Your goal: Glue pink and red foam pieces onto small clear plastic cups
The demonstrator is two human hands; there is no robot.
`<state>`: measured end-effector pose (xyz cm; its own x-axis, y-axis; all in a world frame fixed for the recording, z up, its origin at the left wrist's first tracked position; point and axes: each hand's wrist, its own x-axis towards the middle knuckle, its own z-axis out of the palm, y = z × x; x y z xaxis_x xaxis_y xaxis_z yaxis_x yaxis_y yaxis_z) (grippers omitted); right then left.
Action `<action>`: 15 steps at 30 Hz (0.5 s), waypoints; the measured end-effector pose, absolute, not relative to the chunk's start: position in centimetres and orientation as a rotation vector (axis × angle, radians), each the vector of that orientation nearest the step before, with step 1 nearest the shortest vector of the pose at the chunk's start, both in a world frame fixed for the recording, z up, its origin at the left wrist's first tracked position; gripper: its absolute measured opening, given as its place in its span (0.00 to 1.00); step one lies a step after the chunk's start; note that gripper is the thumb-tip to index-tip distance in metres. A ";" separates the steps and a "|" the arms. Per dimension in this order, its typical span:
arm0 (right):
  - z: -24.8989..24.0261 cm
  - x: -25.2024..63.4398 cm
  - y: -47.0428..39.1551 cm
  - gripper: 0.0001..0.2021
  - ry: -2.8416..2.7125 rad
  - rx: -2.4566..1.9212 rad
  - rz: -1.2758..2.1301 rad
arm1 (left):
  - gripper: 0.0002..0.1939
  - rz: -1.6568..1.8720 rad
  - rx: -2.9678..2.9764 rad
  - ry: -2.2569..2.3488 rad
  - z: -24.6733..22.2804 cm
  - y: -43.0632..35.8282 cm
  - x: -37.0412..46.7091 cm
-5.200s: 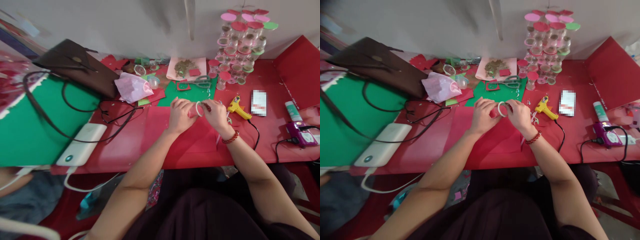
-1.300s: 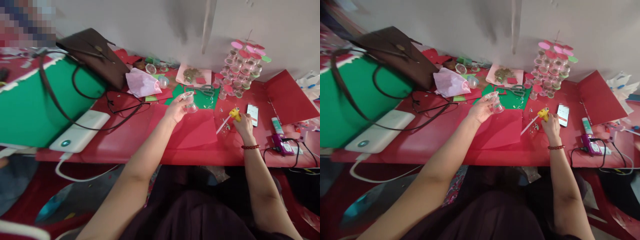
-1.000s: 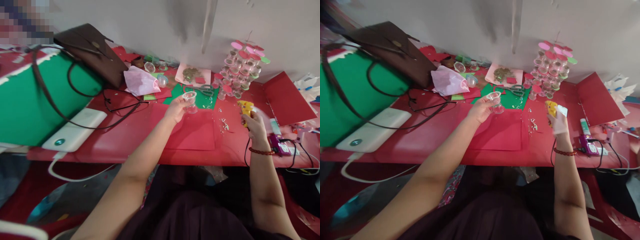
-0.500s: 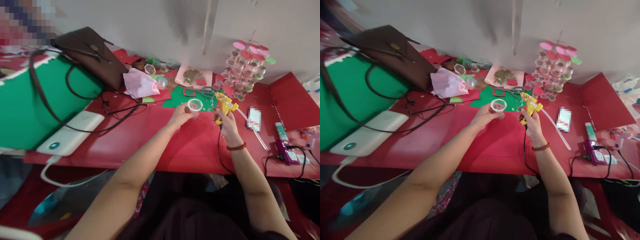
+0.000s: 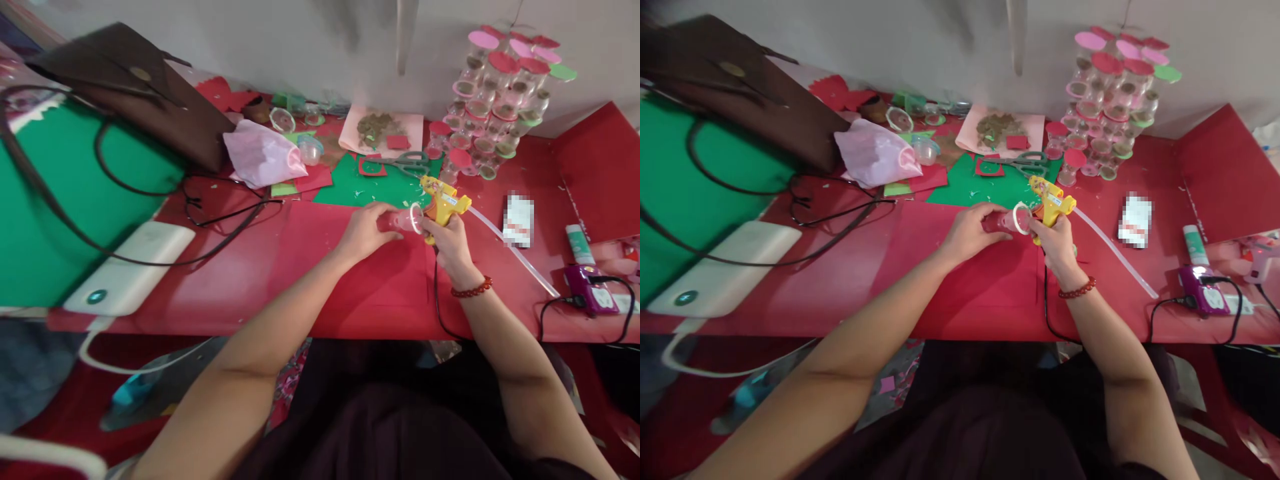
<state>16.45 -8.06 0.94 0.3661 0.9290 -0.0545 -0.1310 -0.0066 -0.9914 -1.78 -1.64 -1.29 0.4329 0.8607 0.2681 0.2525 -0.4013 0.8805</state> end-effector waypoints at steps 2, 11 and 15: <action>0.9 16.5 -8.1 0.08 -0.811 -1.295 1.024 | 0.23 0.958 1.930 0.919 -1.3 -1.5 -1.9; 0.8 16.9 -7.8 0.09 -0.813 -1.310 1.017 | 0.22 1.030 1.865 0.983 -1.4 -1.2 -2.2; 0.5 17.3 -7.6 0.10 -0.784 -1.327 0.968 | 0.19 1.166 1.777 1.116 -0.7 -0.7 -3.0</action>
<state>17.32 -7.65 0.54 0.4161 0.9069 -0.0659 -0.1233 -0.0155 -0.9922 -2.99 -0.69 -0.75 0.2148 0.9258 0.3111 0.2702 -0.3625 0.8920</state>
